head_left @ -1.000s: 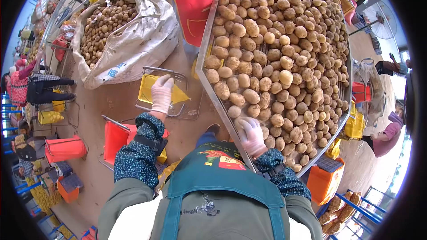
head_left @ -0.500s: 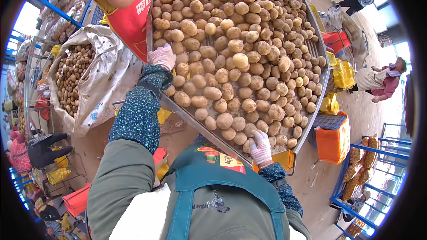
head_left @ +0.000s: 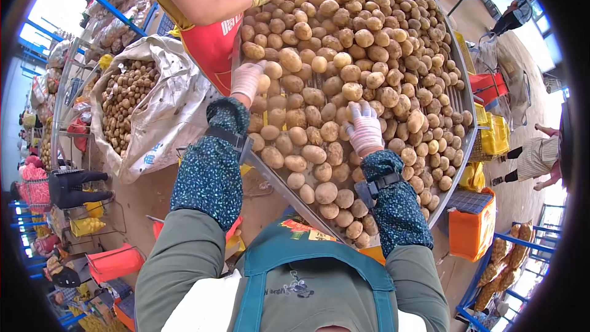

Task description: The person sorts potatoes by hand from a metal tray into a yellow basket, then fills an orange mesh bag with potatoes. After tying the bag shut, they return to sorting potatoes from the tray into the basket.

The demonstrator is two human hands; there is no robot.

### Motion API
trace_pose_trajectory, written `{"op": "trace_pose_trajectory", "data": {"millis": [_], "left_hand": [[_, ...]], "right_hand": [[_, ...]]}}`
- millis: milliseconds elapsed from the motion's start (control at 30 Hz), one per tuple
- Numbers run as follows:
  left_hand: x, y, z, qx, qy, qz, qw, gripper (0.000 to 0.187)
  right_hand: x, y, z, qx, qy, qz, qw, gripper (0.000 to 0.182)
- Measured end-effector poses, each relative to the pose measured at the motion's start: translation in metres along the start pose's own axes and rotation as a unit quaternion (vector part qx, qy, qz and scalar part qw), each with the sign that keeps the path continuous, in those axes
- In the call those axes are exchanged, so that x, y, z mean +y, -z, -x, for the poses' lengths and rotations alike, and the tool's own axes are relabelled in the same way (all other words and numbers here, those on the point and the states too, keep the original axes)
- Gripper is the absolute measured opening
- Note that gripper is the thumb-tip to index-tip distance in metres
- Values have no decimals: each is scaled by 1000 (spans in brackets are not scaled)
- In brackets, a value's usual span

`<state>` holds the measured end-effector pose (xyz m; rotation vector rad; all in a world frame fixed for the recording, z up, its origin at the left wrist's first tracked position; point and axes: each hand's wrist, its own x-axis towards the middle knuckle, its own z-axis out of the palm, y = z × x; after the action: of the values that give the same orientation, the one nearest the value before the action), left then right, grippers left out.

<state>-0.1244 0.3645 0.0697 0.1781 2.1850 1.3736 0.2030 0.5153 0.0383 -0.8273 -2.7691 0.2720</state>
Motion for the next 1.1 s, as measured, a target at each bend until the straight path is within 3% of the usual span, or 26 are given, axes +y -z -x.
{"op": "trace_pose_trajectory", "data": {"millis": [33,67,133,200,233,267,300,333,400,433,467,533,567,600,633,667,700,733,800,867,900,933,967,1000,1033,1100], "left_hand": [[-4,-2,-1,-31,-101,-113,988,60],[8,-12,12,8,-158,-295,942,75],[22,-33,19,1,-154,-470,869,82],[30,-37,17,-18,-150,-489,859,82],[35,-36,12,-43,-144,-491,858,81],[31,-33,8,-68,-136,-494,856,79],[24,-30,7,-46,-170,-459,871,73],[14,-25,1,-43,-167,-461,870,73],[-2,-11,-4,-106,-210,-181,955,73],[-8,-8,9,-153,-131,39,979,70],[-13,-4,25,-160,-94,183,965,61],[-5,9,76,-282,56,406,867,61],[-18,12,88,-275,62,411,867,61],[-33,15,99,-346,89,484,799,62],[-49,17,111,-411,114,551,718,64],[-58,18,131,-401,118,559,716,64],[-69,22,160,-361,131,557,737,67],[-68,21,180,-332,143,543,758,70],[-71,21,205,-275,158,553,771,70],[-85,29,220,-305,182,585,729,68],[-98,34,226,-364,179,644,649,64],[-107,36,234,-355,176,650,648,64],[-112,37,240,-311,204,677,635,63],[-118,39,246,-265,230,701,620,61],[-125,45,251,-265,228,725,594,63],[-156,58,257,-261,211,735,589,63]], "right_hand": [[0,-2,-4,-14,-3,18,1000,60],[2,-3,-7,-28,-8,36,999,61],[-5,10,-8,-46,-25,13,999,60],[-2,11,0,-65,-47,-10,997,59],[2,2,9,-22,-94,-212,972,58],[1,-2,20,20,-139,-406,903,57],[0,2,27,-43,-254,-615,745,54],[5,0,38,-33,-252,-707,660,53],[-6,16,56,-60,-300,-839,451,54],[-11,17,61,-62,-349,-845,400,51],[-13,13,64,-68,-351,-845,397,51],[-17,7,77,-114,-387,-845,350,49],[-29,10,75,-119,-398,-839,353,50],[-39,10,73,-135,-390,-848,334,50],[-50,9,72,-138,-390,-847,334,51],[-63,10,69,-142,-391,-846,334,51],[-87,9,67,-132,-315,-833,436,54],[-104,15,66,-95,-307,-843,431,51],[-138,33,63,-69,-230,-830,503,51],[-161,36,66,-73,-183,-766,611,64],[-172,36,74,-84,-162,-740,648,64],[-184,37,81,-94,-138,-712,681,65],[-189,29,88,-77,-30,-631,771,64],[-191,25,96,-122,1,-602,789,61],[-195,19,103,-130,36,-577,806,62],[-200,12,111,-146,79,-553,816,62]]}}
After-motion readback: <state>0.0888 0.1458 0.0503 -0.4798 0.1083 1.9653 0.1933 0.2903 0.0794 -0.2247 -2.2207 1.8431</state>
